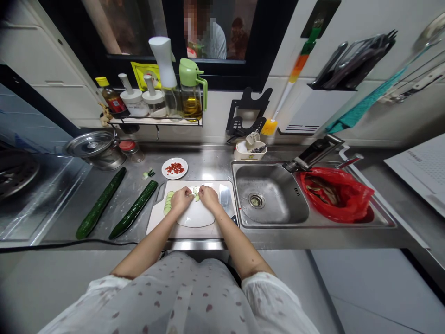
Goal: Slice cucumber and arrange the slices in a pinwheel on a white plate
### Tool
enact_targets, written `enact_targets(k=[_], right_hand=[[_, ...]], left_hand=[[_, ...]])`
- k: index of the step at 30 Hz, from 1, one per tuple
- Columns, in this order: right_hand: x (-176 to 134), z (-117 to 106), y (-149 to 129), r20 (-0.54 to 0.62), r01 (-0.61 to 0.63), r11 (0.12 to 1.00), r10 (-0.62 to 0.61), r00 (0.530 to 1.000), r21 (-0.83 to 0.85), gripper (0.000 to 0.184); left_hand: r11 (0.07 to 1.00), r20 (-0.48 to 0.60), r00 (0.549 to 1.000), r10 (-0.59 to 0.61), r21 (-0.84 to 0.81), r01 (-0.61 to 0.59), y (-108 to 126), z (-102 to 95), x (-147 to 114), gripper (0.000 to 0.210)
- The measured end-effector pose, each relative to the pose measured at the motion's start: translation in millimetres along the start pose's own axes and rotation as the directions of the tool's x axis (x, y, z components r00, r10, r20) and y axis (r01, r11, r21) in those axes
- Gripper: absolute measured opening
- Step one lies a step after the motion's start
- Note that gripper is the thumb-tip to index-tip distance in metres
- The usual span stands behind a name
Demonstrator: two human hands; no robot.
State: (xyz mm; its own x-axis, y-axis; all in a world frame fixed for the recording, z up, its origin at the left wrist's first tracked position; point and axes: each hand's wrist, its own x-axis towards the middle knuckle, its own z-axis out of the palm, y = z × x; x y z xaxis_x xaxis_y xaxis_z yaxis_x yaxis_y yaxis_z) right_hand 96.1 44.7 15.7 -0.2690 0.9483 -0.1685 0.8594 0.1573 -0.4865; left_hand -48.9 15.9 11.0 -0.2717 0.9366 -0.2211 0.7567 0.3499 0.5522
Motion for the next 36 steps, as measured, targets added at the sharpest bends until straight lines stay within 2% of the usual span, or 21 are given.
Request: enact_targets(k=[15,21,28,36], right_hand=[[2.3,1.1,-3.6,0.031,0.014,0.98,-0.008,0.999,-0.199,0.021],[1.8,2.9,-4.5,0.045,0.028,0.969,-0.017,0.999,-0.246,0.022],[-4.6,-3.2,-1.0,-0.035,-0.044,0.982,0.038,0.999,-0.186,0.025],[-9.2,-1.8,-1.6,-0.015,-0.097,0.962,0.096,0.995,-0.257,0.022]], left_hand=[[0.987,-0.03,0.993,0.111,0.12,-0.107,-1.1,7.7,6.4,0.015],[0.984,-0.031,0.992,0.122,0.132,-0.116,-2.5,8.1,5.4,0.016],[0.989,-0.041,0.993,0.115,0.101,-0.11,-1.1,3.5,4.3,0.017],[0.983,-0.043,0.993,0.112,0.152,-0.104,1.1,10.2,7.0,0.021]])
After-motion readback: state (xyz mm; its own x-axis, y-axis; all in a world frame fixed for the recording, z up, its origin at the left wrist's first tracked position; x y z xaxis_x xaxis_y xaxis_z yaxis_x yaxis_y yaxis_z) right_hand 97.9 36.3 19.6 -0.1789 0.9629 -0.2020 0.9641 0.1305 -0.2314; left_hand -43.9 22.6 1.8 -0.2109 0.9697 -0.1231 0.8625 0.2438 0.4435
